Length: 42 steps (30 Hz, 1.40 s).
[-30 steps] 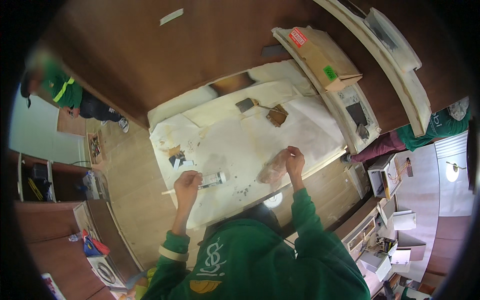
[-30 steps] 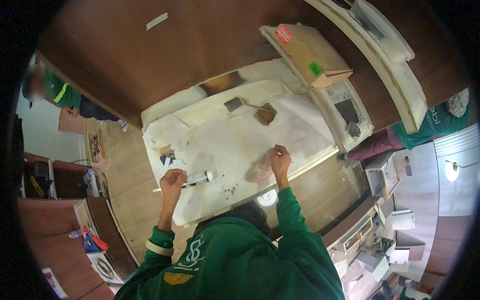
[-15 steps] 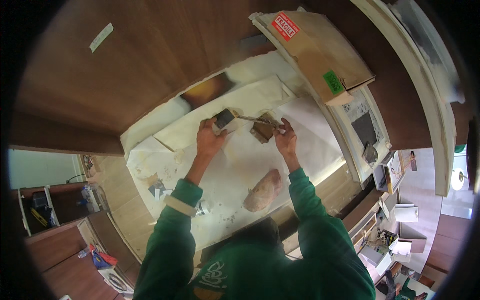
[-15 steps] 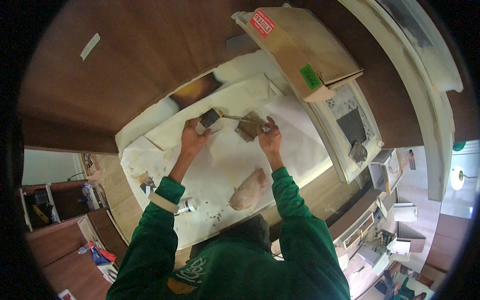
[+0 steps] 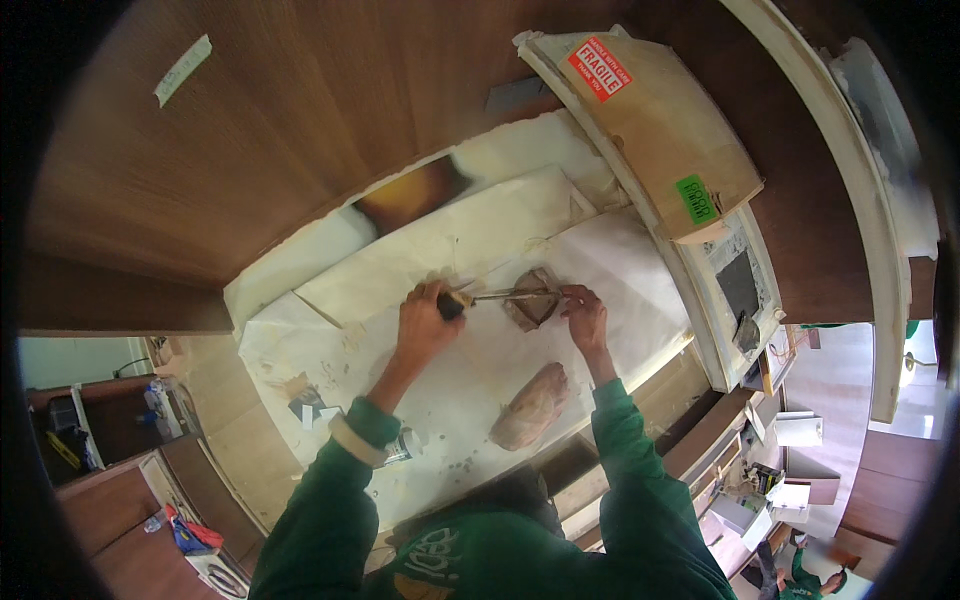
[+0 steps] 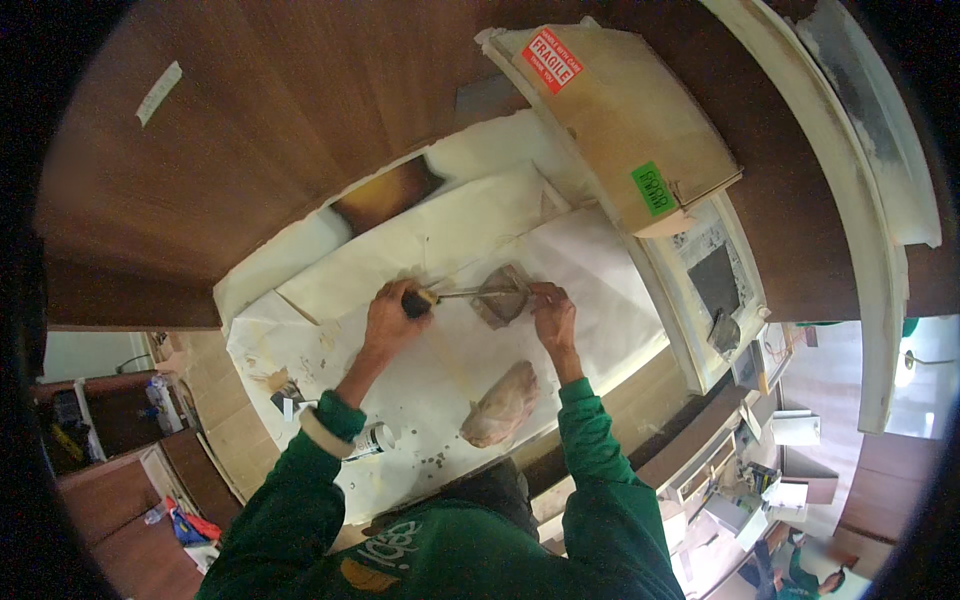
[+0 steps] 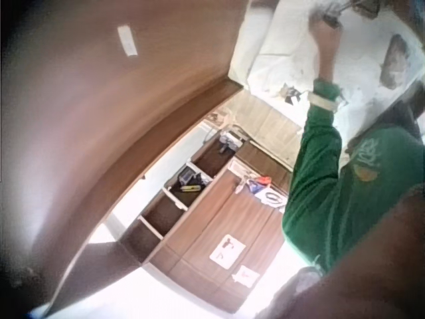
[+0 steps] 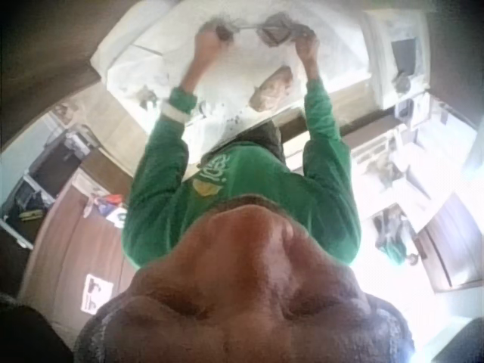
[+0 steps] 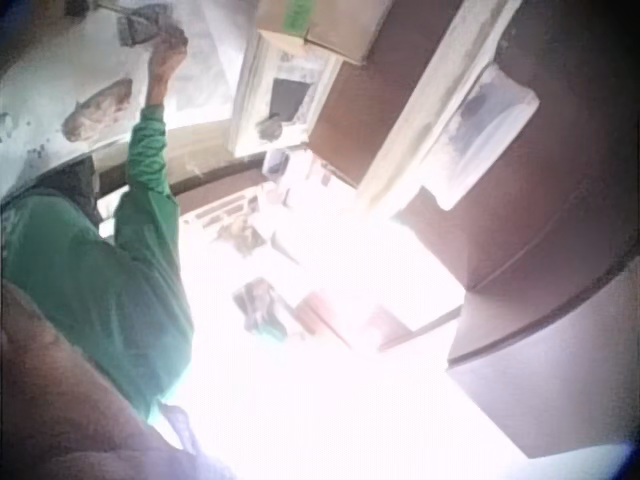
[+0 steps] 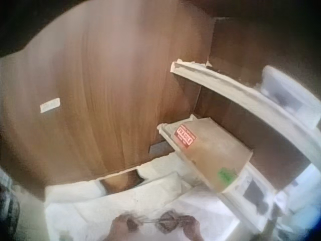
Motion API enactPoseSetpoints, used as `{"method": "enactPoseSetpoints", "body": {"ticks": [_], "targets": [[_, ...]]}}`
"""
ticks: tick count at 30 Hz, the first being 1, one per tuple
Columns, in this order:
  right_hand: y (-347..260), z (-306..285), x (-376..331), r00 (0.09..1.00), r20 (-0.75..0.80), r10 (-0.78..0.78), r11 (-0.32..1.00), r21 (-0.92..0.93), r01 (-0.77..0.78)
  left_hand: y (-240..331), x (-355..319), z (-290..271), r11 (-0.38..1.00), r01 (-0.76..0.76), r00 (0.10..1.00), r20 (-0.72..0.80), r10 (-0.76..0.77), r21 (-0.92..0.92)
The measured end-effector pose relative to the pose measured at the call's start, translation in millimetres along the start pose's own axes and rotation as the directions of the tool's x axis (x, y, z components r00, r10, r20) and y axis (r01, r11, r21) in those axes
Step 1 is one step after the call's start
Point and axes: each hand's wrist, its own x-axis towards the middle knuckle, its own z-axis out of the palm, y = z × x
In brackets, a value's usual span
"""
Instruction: The person assembles a wooden cabinet by applying adhesive to edges and securing a white protective sheet with tape. They smooth the sheet and trim excess material while another person works nearby.
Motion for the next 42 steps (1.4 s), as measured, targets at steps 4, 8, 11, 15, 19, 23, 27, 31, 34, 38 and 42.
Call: {"method": "enactPoseSetpoints", "body": {"ticks": [4, 8, 11, 15, 19, 23, 27, 31, 34, 38, 42], "targets": [[-11.2, -13.4, 13.9, 0.997, -0.079, -0.003, 1.000, -0.002, 0.003, 12.8, -35.9, -28.4, 0.986, 0.046, 0.998, 0.048, -0.039, -0.160], [-39.8, -6.1, 50.6, 0.995, -0.060, 0.076, 0.985, 0.161, -0.065, -36.9, -37.0, -56.2, 1.000, 0.027, 0.990, -0.136, -0.028, -0.004], [-54.7, 4.9, 75.8, 0.986, -0.018, 0.163, 0.942, 0.301, -0.151, -66.6, -36.5, -68.8, 0.974, 0.037, 0.987, -0.163, 0.000, 0.223], [-55.6, 16.9, 103.0, 0.978, 0.105, 0.181, 0.886, 0.413, -0.209, -81.3, -37.2, -75.4, 0.963, -0.013, 0.991, -0.126, 0.049, 0.270], [-78.1, 22.8, 108.1, 0.992, 0.069, 0.102, 0.897, 0.425, -0.122, -96.3, -34.5, -74.0, 0.960, -0.049, 0.977, -0.187, 0.103, 0.274], [-100.7, 23.2, 116.5, 0.998, 0.050, -0.048, 0.900, 0.435, 0.022, -98.4, -27.3, -76.9, 0.959, -0.088, 0.969, -0.198, 0.145, 0.271], [-132.8, 31.2, 126.6, 0.985, 0.096, -0.145, 0.863, 0.499, 0.078, -89.7, -28.3, -88.9, 0.944, -0.123, 0.956, -0.217, 0.195, 0.305], [-136.2, 45.3, 146.7, 0.955, 0.132, -0.267, 0.863, 0.473, 0.176, -91.0, -28.4, -102.5, 0.922, -0.181, 0.943, -0.206, 0.262, 0.343], [-130.6, 56.9, 163.8, 0.929, 0.129, -0.348, 0.872, 0.409, 0.269, -114.9, -23.2, -111.2, 0.882, -0.185, 0.930, -0.211, 0.299, 0.433], [-122.8, 66.2, 177.0, 0.908, 0.135, -0.396, 0.903, 0.237, 0.359, -122.9, -1.3, -128.1, 0.897, -0.072, 0.926, -0.306, 0.223, 0.435], [-125.7, 68.3, 181.8, 0.864, 0.112, -0.490, 0.859, -0.103, 0.501, -125.5, 27.8, -142.9, 0.910, -0.033, 0.900, -0.383, 0.208, 0.414]]}}
